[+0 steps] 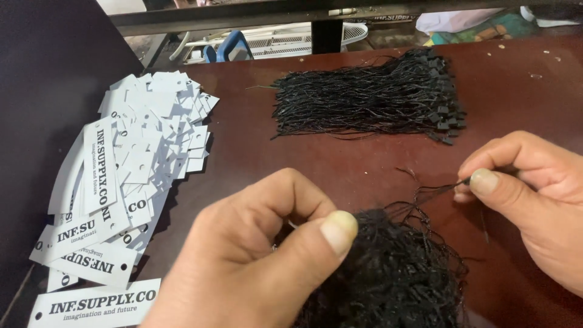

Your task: Untangling thin black garment cords from a pile and arranging them into a neat, organized bundle on a table.

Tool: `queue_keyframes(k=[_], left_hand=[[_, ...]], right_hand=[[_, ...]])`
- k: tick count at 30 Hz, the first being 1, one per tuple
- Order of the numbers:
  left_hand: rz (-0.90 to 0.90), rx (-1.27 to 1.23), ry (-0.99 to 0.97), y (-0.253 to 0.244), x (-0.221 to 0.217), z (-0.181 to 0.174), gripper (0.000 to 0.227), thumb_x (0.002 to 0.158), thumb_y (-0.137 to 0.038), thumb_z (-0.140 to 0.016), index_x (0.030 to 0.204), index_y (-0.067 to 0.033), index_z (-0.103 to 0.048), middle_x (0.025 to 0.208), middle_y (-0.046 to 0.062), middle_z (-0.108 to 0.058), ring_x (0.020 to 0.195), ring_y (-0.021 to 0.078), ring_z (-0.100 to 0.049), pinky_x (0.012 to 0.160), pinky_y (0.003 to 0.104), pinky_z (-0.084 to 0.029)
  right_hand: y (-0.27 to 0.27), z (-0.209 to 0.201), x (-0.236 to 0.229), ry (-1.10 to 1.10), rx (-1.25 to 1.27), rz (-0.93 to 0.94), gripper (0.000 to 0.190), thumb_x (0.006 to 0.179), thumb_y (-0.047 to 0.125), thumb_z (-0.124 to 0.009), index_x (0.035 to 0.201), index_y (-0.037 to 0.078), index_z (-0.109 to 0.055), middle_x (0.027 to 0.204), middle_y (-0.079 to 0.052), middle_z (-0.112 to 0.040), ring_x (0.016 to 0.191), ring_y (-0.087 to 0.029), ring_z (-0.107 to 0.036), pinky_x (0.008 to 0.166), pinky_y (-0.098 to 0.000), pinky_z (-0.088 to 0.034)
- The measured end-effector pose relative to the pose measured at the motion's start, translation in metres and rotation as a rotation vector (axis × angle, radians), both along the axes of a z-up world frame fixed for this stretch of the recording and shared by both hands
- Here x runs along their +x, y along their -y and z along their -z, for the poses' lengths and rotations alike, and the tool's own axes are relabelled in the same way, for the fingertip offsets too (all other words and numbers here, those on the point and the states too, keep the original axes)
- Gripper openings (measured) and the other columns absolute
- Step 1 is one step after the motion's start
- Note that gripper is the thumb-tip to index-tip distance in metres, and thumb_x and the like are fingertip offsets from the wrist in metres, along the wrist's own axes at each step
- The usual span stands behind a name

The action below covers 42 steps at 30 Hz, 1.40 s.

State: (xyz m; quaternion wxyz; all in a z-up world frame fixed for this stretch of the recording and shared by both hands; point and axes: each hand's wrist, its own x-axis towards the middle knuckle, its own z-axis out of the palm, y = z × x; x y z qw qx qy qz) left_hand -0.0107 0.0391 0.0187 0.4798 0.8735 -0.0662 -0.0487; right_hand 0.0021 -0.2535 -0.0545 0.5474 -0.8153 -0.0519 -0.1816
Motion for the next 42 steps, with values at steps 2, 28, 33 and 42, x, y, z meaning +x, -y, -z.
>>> queue_keyframes(k=[2,28,33,42], left_hand=[[0.03,-0.187,-0.248,-0.005,-0.001,-0.006,0.035,0.102,-0.022,-0.081,0.074,-0.009,-0.065,0.064,-0.001,-0.05,0.057,0.0139,-0.042,0.054,0.033,-0.034],[0.09,0.359,-0.161,0.048,0.014,-0.02,0.016,0.089,-0.04,-0.062,0.085,-0.0352,-0.076,0.084,-0.012,-0.082,0.085,0.0146,-0.075,0.081,0.032,-0.056],[-0.063,0.463,-0.2,0.036,0.02,-0.022,0.017,0.092,-0.038,-0.059,0.084,-0.0307,-0.073,0.08,-0.007,-0.08,0.082,0.0201,-0.071,0.078,0.037,-0.052],[0.037,0.097,0.62,0.052,0.014,0.0,0.046,0.086,-0.029,-0.058,0.126,-0.0082,-0.065,0.117,0.01,-0.07,0.111,0.0309,-0.064,0.093,0.045,-0.047]], right_hand=[[0.0,0.001,0.0,-0.047,0.001,0.051,0.01,0.099,0.006,-0.062,0.103,-0.003,-0.065,0.081,-0.016,-0.067,0.074,-0.019,-0.062,0.078,-0.0272,-0.05],[0.02,0.018,0.003,0.038,0.084,0.044,0.021,0.102,0.011,-0.059,0.112,-0.007,-0.064,0.081,-0.015,-0.056,0.07,-0.02,-0.056,0.067,-0.0257,-0.045],[0.025,0.018,0.008,0.011,0.219,0.095,0.017,0.107,0.015,-0.057,0.119,0.003,-0.059,0.082,-0.008,-0.055,0.075,-0.012,-0.055,0.072,-0.0229,-0.05],[-0.037,-0.038,-0.007,-0.041,-0.181,0.101,0.018,0.092,0.009,-0.067,0.105,0.003,-0.079,0.089,-0.005,-0.074,0.084,-0.013,-0.065,0.082,-0.0245,-0.045]])
